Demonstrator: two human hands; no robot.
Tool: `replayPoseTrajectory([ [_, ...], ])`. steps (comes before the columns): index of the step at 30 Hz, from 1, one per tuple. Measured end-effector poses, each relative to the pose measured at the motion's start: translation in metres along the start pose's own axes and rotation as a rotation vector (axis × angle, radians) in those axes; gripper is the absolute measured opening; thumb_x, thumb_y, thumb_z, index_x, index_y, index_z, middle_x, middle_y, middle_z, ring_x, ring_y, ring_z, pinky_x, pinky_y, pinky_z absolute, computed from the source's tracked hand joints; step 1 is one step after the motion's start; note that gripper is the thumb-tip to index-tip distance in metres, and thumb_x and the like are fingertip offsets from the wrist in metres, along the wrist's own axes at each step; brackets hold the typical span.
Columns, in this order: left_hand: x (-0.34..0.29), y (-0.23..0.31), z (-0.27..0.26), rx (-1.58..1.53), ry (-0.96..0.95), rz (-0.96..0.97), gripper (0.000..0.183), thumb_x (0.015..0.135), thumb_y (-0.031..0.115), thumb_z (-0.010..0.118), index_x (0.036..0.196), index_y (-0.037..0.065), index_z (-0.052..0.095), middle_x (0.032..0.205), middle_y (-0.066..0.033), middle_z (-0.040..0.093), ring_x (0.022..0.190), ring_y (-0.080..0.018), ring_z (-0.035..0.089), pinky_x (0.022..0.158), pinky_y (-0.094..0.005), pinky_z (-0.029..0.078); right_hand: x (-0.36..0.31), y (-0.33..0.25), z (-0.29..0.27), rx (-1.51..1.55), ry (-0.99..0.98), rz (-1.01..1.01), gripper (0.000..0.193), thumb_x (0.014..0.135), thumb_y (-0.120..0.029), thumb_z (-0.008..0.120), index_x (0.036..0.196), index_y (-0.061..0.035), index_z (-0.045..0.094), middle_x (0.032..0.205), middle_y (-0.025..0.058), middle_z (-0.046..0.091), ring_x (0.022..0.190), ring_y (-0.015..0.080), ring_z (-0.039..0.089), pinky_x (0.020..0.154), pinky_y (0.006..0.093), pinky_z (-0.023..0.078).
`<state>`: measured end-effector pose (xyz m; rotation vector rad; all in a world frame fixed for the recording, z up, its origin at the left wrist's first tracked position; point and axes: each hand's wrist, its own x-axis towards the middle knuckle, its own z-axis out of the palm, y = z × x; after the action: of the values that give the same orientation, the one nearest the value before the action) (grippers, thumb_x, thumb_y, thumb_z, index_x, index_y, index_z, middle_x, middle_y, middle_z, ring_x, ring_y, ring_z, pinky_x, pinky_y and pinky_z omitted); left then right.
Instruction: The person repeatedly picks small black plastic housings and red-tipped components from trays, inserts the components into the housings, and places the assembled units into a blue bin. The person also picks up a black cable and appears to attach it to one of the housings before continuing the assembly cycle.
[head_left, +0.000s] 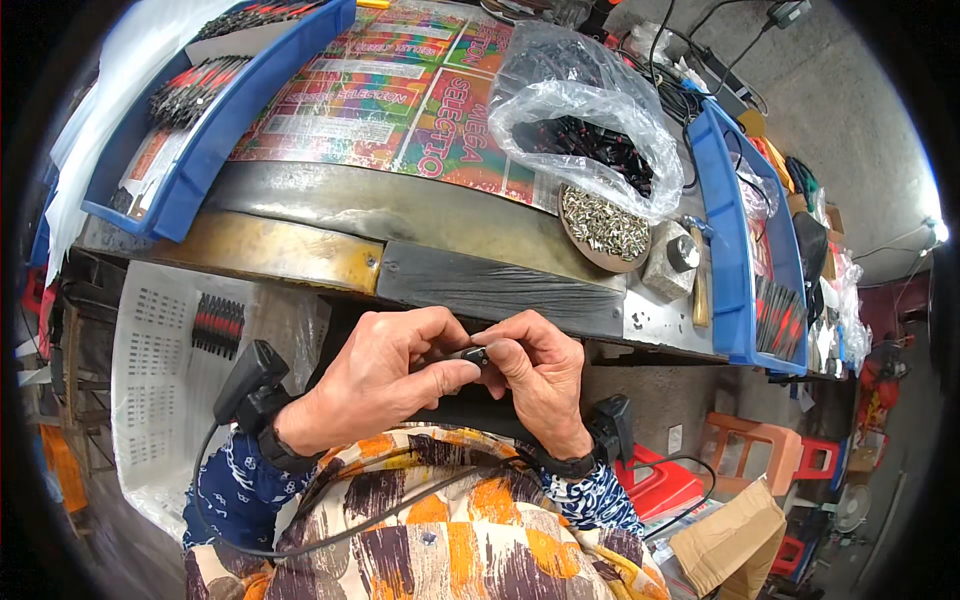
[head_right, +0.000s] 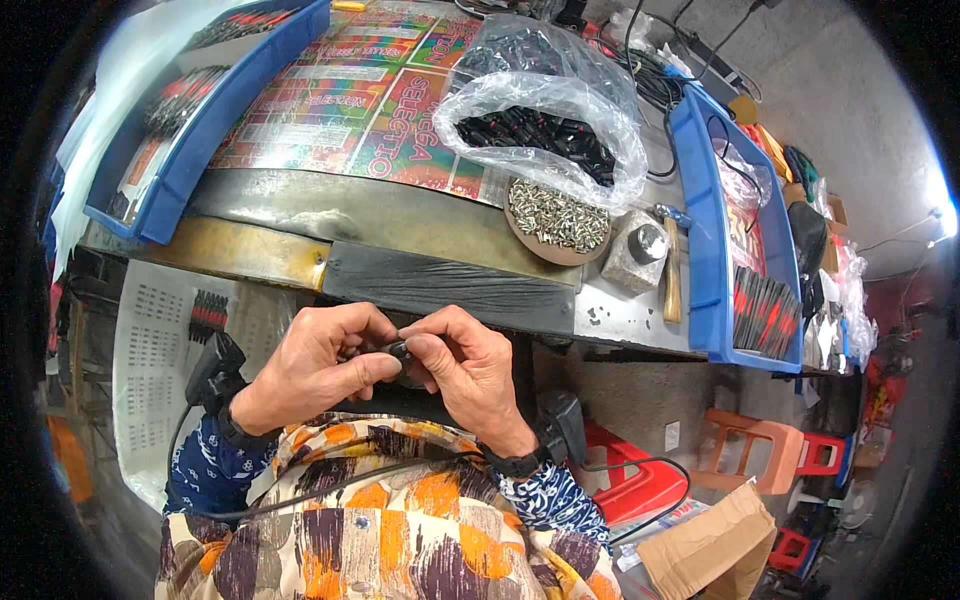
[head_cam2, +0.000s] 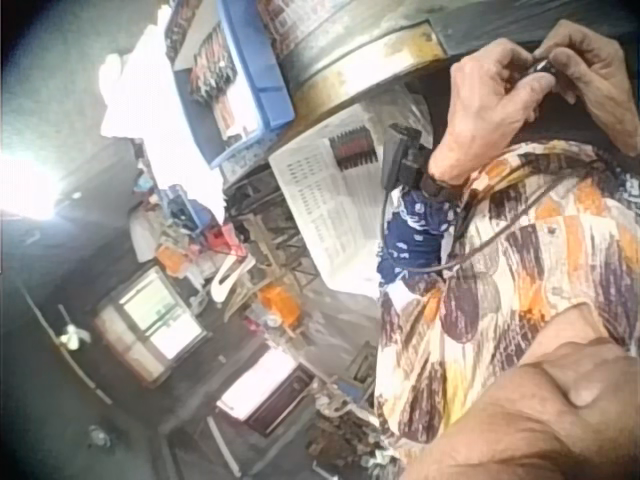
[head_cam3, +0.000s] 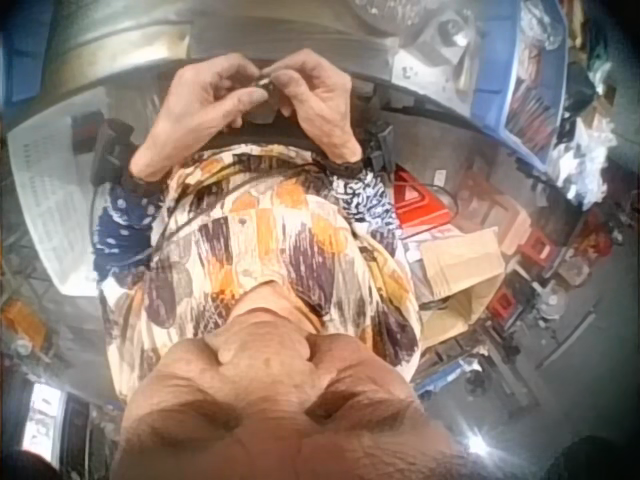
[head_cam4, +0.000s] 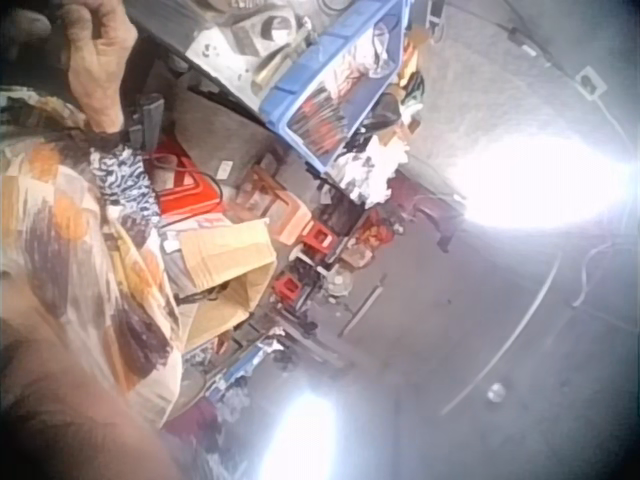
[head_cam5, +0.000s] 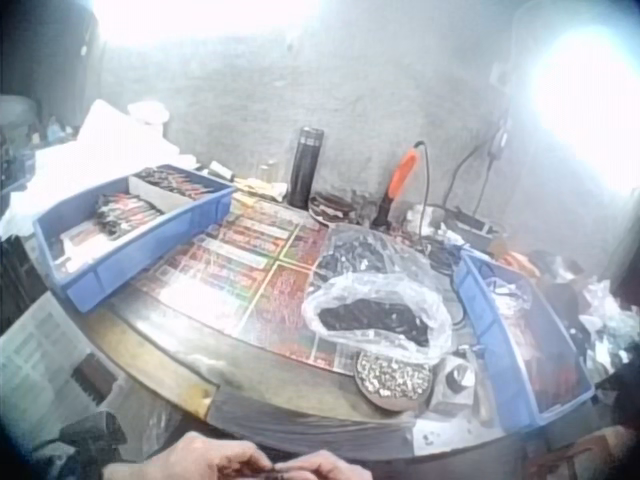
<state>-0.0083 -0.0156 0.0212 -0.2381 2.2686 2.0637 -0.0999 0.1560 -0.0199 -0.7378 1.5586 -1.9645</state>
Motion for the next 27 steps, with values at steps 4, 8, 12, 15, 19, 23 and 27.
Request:
replayPoseTrajectory([
  [4,0.001,0.001,-0.001,-0.135,-0.03,-0.099,0.018,0.091,0.014,0.07,0.092,-0.002,0.064,0.076,-0.0036,0.068,0.061,-0.0042,0.059,0.051,-0.02,0.047,-0.001,-0.002,0.001,-0.069,-0.023,-0.035,0.019,0.097,-0.019,0.064,0.098,0.0006,0.066,0.075,-0.0002,0.062,0.059,0.0026,0.052,0.05,0.0182,0.041],
  [8,0.003,-0.005,0.001,-0.216,-0.019,-0.153,0.017,0.092,0.015,0.07,0.088,0.0,0.064,0.074,-0.0024,0.067,0.059,-0.0028,0.056,0.049,-0.0187,0.044,-0.001,-0.003,0.002,-0.102,-0.03,-0.05,0.022,0.096,-0.021,0.066,0.099,0.0013,0.066,0.076,0.0012,0.063,0.058,0.0036,0.054,0.05,0.018,0.042],
  [12,0.002,-0.01,0.003,-0.332,-0.023,-0.164,0.017,0.092,0.015,0.071,0.083,0.003,0.062,0.072,-0.0012,0.066,0.057,-0.0017,0.052,0.049,-0.0181,0.041,-0.002,-0.002,0.002,-0.133,-0.041,-0.051,0.021,0.097,-0.02,0.066,0.099,0.0015,0.066,0.077,0.0014,0.063,0.059,0.0035,0.054,0.051,0.0177,0.043],
  [15,0.002,-0.012,0.005,-0.38,-0.018,-0.165,0.017,0.092,0.015,0.071,0.082,0.004,0.062,0.072,-0.0009,0.065,0.057,-0.0012,0.051,0.049,-0.018,0.039,-0.002,-0.001,0.002,-0.108,-0.032,-0.024,0.021,0.097,-0.019,0.065,0.099,0.0016,0.066,0.078,0.0014,0.063,0.059,0.0036,0.054,0.051,0.0178,0.043],
  [19,0.001,-0.014,0.007,-0.386,-0.013,-0.149,0.017,0.092,0.015,0.071,0.082,0.004,0.062,0.072,-0.0006,0.065,0.059,-0.0009,0.051,0.049,-0.0177,0.038,-0.003,-0.001,0.001,-0.081,-0.036,0.004,0.018,0.097,-0.017,0.065,0.099,0.0012,0.066,0.078,0.0017,0.065,0.065,0.0044,0.059,0.056,0.0196,0.048],
  [23,-0.001,-0.016,0.011,-0.395,0.013,-0.149,0.017,0.092,0.015,0.071,0.082,0.004,0.061,0.072,-0.0004,0.065,0.059,-0.0007,0.051,0.049,-0.0174,0.037,-0.005,0.0,0.004,-0.245,0.013,-0.125,0.017,0.096,-0.016,0.066,0.096,0.0009,0.068,0.079,0.0029,0.068,0.066,0.0059,0.062,0.057,0.0214,0.051],
  [27,-0.001,-0.019,0.013,-0.45,0.014,-0.135,0.016,0.091,0.014,0.071,0.083,0.004,0.061,0.072,-0.0014,0.065,0.058,-0.0017,0.052,0.049,-0.0178,0.039,-0.006,0.002,0.008,-0.31,0.057,-0.216,0.015,0.094,-0.015,0.069,0.094,0.0002,0.069,0.076,0.0048,0.07,0.063,0.0083,0.065,0.057,0.0217,0.052],
])
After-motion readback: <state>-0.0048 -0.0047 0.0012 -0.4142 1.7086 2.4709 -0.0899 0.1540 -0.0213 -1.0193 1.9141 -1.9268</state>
